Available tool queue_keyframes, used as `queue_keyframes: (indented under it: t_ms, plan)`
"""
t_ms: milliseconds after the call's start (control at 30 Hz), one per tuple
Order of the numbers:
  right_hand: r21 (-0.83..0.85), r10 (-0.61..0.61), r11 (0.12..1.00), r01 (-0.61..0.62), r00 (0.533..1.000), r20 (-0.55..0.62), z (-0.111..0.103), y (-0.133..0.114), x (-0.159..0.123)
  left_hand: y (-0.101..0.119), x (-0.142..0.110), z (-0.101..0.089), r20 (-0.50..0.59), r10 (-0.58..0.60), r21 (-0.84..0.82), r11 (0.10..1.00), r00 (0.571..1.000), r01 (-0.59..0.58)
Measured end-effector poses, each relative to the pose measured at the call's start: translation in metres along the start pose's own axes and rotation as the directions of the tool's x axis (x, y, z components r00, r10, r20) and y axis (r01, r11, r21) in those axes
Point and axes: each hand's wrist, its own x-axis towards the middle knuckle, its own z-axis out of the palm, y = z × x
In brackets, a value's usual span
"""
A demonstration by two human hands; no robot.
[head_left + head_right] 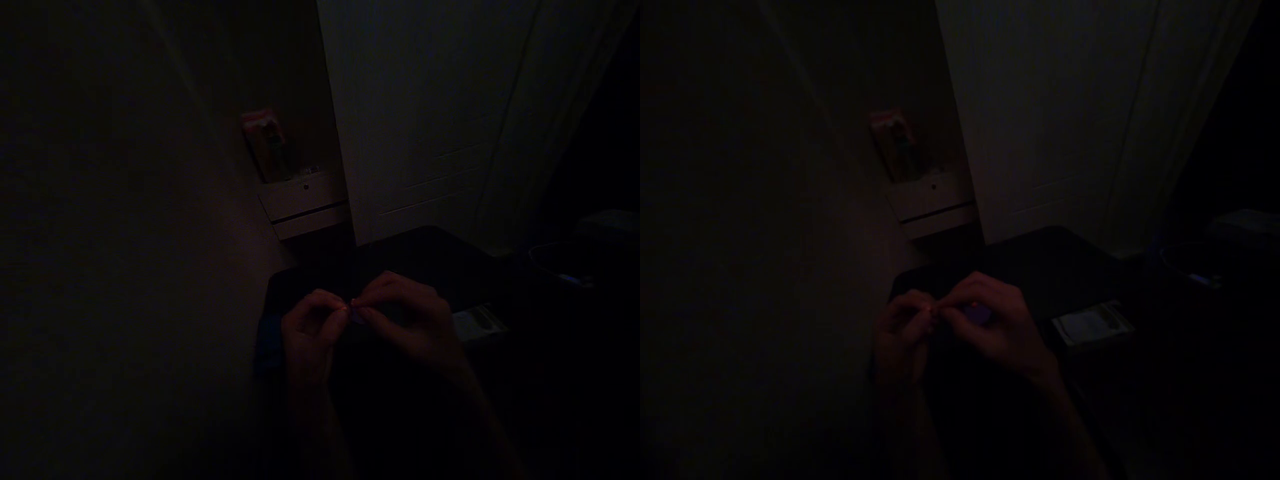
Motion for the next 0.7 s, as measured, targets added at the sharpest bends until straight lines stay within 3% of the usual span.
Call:
queue_keyframes:
  t_ms: [300, 700]
  plan:
    - [0.015, -0.010, 1.000, 0.010, 1.000, 0.013, -0.002, -0.003, 0.001, 0.002, -0.004, -0.005, 0.057, 0.152, 0.193, 0.968, 0.987, -0.160]
    - [0.014, -0.032, 0.999, 0.032, 0.999, 0.011, -0.001, -0.004, 0.003, 0.012, -0.006, 0.001, 0.093, 0.177, 0.335, 0.921, 0.980, -0.198]
